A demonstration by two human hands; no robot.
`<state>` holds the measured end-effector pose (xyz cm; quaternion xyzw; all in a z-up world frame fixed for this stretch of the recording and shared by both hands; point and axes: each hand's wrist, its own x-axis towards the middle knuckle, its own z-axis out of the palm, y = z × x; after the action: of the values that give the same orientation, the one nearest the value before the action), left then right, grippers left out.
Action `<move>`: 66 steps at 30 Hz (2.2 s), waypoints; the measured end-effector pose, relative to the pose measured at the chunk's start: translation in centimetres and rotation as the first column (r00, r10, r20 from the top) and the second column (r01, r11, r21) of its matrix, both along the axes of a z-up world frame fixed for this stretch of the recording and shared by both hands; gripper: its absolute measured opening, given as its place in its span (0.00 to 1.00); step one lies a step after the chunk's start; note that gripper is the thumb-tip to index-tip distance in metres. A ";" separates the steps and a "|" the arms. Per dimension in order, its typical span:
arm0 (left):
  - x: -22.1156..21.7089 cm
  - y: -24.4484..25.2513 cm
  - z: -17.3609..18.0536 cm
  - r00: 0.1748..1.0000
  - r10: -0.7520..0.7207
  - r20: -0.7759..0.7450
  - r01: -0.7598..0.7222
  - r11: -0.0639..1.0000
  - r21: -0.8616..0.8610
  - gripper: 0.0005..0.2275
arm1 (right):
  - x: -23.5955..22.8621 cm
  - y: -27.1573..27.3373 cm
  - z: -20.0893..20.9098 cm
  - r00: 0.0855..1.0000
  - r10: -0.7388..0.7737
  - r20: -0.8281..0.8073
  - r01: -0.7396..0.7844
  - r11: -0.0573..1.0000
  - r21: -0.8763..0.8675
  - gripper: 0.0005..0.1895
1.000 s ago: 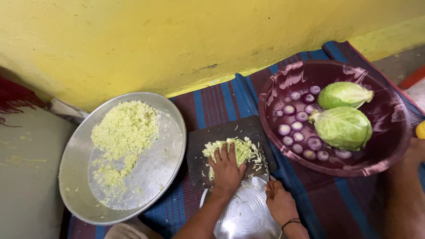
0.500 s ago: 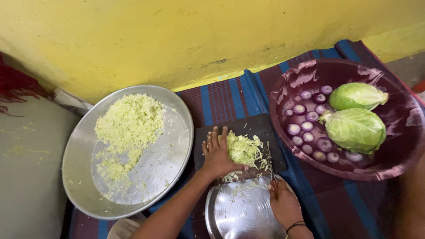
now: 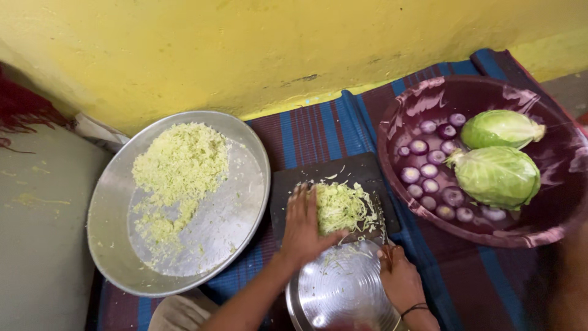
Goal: The person chops cabbage on a board using a knife, moving the chopped pieces into a separate metal plate and a small bowl.
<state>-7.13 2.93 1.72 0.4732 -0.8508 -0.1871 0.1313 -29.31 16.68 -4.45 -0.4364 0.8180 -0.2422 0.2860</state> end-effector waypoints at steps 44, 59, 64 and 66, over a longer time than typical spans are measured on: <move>-1.0 0.3 -2.9 0.989 -0.141 0.054 0.151 0.945 -0.291 0.29 | 7.0 -6.0 2.7 0.970 0.242 -0.040 -0.224 0.940 0.256 0.13; -0.7 1.0 -2.6 0.987 -0.133 0.092 0.149 0.971 -0.189 0.30 | 8.8 -4.3 1.6 0.982 0.190 -0.012 -0.178 0.936 0.303 0.16; -0.6 0.8 -2.7 0.993 -0.114 -0.035 0.106 0.976 -0.191 0.32 | 7.8 -3.4 0.7 0.938 0.339 -0.071 -0.306 0.906 0.292 0.19; -0.6 0.9 -2.9 0.993 -0.113 -0.027 0.107 0.981 -0.163 0.31 | 8.5 -3.2 -0.7 0.903 0.391 -0.178 -0.393 0.919 0.025 0.12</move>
<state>-7.75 3.87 -1.20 0.4096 -0.8856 -0.1331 0.1740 -20.82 13.49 -5.16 -0.6136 0.7346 -0.1440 0.2513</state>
